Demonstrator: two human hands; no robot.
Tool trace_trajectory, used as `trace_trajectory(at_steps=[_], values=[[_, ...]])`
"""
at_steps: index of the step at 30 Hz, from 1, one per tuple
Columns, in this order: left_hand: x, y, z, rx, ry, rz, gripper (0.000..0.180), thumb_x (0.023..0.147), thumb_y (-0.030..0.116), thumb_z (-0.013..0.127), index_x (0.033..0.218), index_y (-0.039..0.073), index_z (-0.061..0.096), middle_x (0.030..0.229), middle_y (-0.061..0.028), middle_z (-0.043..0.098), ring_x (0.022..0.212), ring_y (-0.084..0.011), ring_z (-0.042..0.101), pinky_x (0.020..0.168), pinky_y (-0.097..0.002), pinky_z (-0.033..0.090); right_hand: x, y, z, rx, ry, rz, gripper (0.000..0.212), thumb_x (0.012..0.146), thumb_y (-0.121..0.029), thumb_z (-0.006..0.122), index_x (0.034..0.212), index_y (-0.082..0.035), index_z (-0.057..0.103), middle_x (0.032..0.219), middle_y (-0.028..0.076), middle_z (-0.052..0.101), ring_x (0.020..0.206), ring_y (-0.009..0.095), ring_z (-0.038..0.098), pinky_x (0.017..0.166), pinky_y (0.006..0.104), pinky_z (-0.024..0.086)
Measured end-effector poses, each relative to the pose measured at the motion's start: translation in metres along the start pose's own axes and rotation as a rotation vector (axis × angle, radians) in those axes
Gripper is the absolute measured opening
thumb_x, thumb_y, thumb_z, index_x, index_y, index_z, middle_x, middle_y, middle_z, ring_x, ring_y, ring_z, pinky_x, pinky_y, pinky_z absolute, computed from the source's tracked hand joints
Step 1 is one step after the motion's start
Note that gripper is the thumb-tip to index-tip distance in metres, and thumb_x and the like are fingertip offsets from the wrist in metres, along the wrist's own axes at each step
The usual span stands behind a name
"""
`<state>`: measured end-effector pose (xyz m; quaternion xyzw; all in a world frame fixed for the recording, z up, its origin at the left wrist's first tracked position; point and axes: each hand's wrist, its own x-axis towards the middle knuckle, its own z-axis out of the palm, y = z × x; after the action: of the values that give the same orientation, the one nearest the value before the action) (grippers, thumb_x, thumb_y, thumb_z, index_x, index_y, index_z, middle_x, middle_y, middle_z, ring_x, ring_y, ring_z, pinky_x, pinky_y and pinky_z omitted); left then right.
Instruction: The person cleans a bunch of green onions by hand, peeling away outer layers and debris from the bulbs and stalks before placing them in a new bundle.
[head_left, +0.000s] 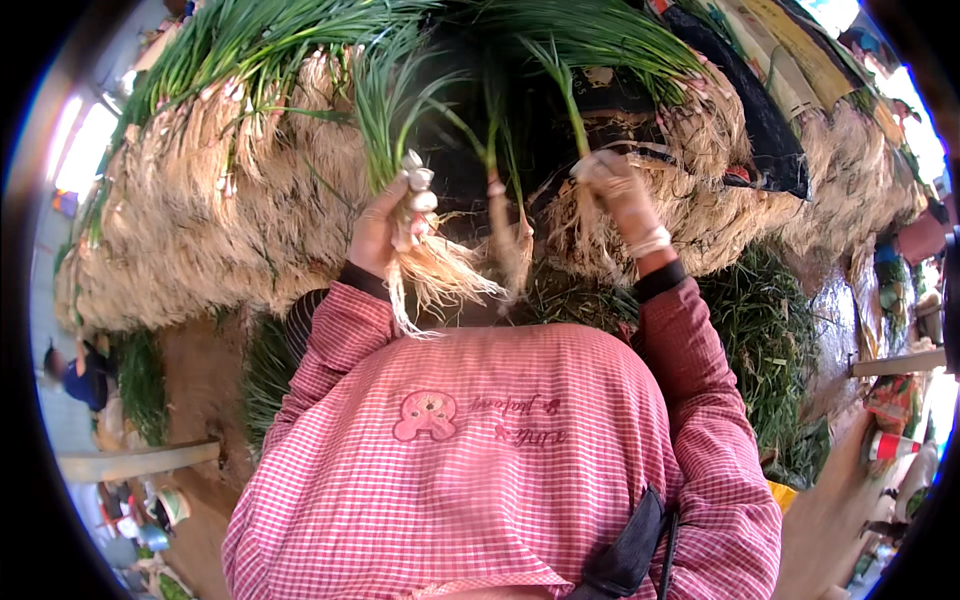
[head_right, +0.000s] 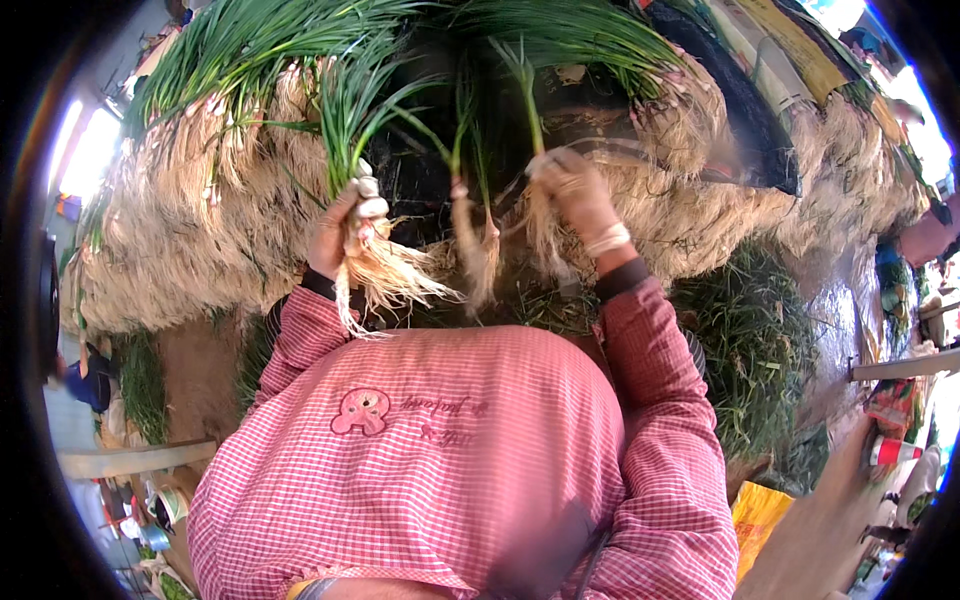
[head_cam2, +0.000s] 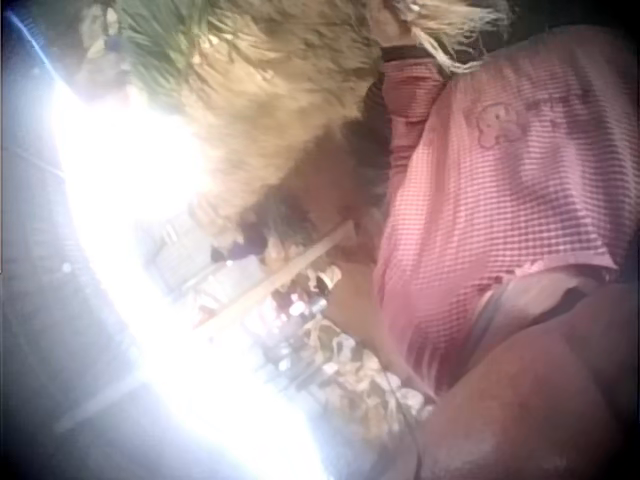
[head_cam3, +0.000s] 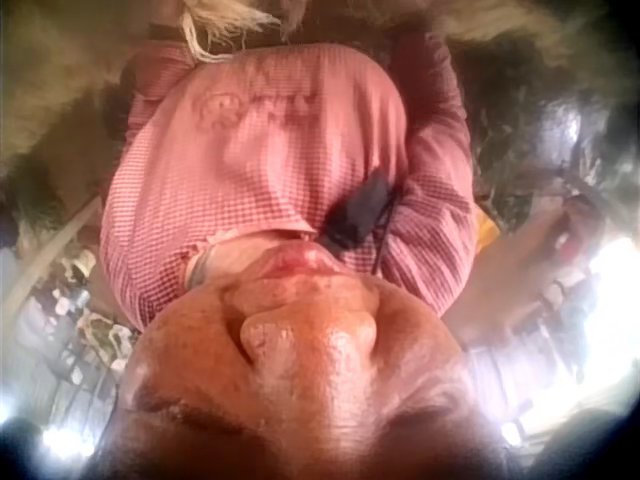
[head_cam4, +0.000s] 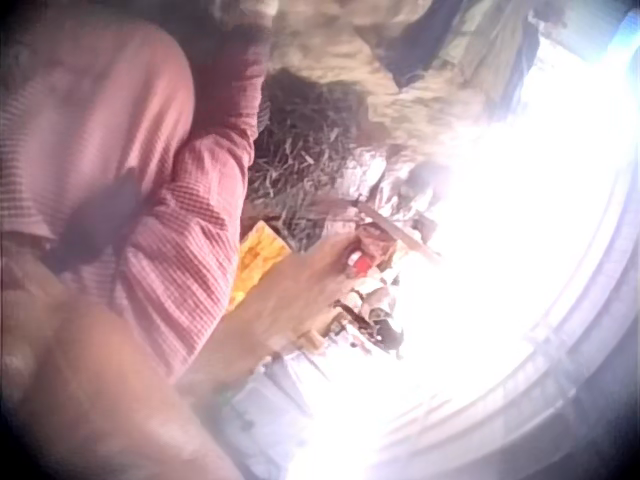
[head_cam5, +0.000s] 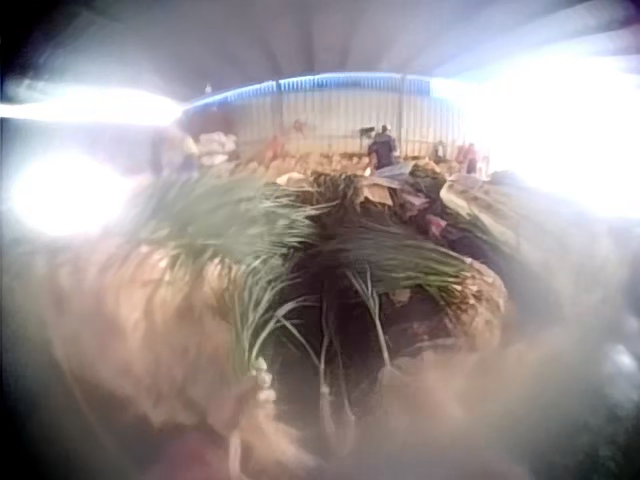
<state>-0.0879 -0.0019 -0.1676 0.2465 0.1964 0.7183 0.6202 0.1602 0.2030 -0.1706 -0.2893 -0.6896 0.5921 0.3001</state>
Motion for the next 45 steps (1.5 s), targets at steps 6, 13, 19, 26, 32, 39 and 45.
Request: trace_trajectory(at_steps=[6, 13, 19, 26, 32, 39, 45], values=[[-0.003, -0.044, 0.005, 0.375, 0.269, -0.251, 0.019, 0.095, 0.023, 0.061, 0.11, 0.013, 0.062, 0.119, -0.0049, 0.066, 0.086, -0.0113, 0.063, 0.062, -0.0279, 0.055, -0.043, -0.007, 0.072, -0.463, -0.199, -0.186, 0.023, 0.095, -0.029, 0.06, 0.098, -0.007, 0.061, 0.078, 0.007, 0.068, 0.063, 0.014, 0.064, 0.061, 0.0308, 0.053], [-0.011, -0.047, -0.001, 0.567, 0.293, -0.255, 0.027, 0.098, 0.026, 0.056, 0.094, 0.001, 0.067, 0.072, -0.0076, 0.068, 0.057, -0.0134, 0.064, 0.044, -0.0187, 0.043, -0.027, 0.01, 0.075, -0.652, -0.071, -0.212, 0.026, 0.097, -0.034, 0.055, 0.091, -0.01, 0.061, 0.067, 0.005, 0.062, 0.057, 0.018, 0.059, 0.058, 0.0341, 0.051], [-0.021, -0.051, 0.01, 0.474, 0.264, -0.232, 0.028, 0.099, 0.025, 0.056, 0.102, -0.001, 0.065, 0.082, -0.0078, 0.068, 0.061, -0.0156, 0.065, 0.051, -0.0247, 0.051, -0.002, 0.008, 0.108, -0.391, -0.295, -0.078, 0.037, 0.095, -0.034, 0.061, 0.111, -0.001, 0.06, 0.097, 0.012, 0.065, 0.083, 0.021, 0.061, 0.08, 0.0342, 0.052], [-0.032, -0.017, -0.029, 0.164, 0.132, -0.274, 0.026, 0.1, 0.028, 0.054, 0.101, 0.003, 0.061, 0.081, -0.0047, 0.062, 0.062, -0.0089, 0.058, 0.054, -0.0212, 0.05, 0.015, 0.028, 0.062, -0.089, -0.113, 0.098, 0.021, 0.097, -0.025, 0.058, 0.094, -0.005, 0.063, 0.078, 0.001, 0.063, 0.068, 0.01, 0.056, 0.063, 0.0252, 0.048], [-0.028, -0.026, -0.028, -0.052, 0.124, -0.204, 0.046, 0.1, 0.031, 0.053, 0.136, 0.004, 0.044, 0.104, -0.003, 0.059, 0.076, -0.0093, 0.058, 0.048, -0.0162, 0.045, 0.045, 0.016, 0.108, -1.091, -0.29, -0.096, 0.042, 0.089, -0.044, 0.061, 0.102, -0.004, 0.067, 0.084, 0.016, 0.07, 0.086, 0.033, 0.068, 0.079, 0.038, 0.051], [-0.043, -0.004, -0.007, 0.137, -0.021, -0.331, 0.052, 0.098, 0.027, 0.057, 0.142, 0.008, 0.038, 0.085, -0.0019, 0.059, 0.056, -0.0094, 0.055, 0.045, -0.0185, 0.044, 0.122, 0.054, 0.134, -1.286, -0.301, -0.076, 0.031, 0.089, -0.031, 0.059, 0.09, -0.004, 0.073, 0.082, 0.012, 0.07, 0.077, 0.029, 0.069, 0.067, 0.0384, 0.052], [-0.041, -0.011, -0.01, 0.452, 0.396, -0.28, 0.03, 0.095, 0.019, 0.061, 0.121, 0.005, 0.054, 0.073, -0.0074, 0.063, 0.057, -0.0166, 0.063, 0.052, -0.0267, 0.054, 0.09, 0.055, 0.111, 0.007, -0.336, 0.371, 0.02, 0.091, -0.019, 0.062, 0.096, -0.001, 0.07, 0.073, 0.004, 0.062, 0.055, 0.013, 0.054, 0.052, 0.0281, 0.045]])
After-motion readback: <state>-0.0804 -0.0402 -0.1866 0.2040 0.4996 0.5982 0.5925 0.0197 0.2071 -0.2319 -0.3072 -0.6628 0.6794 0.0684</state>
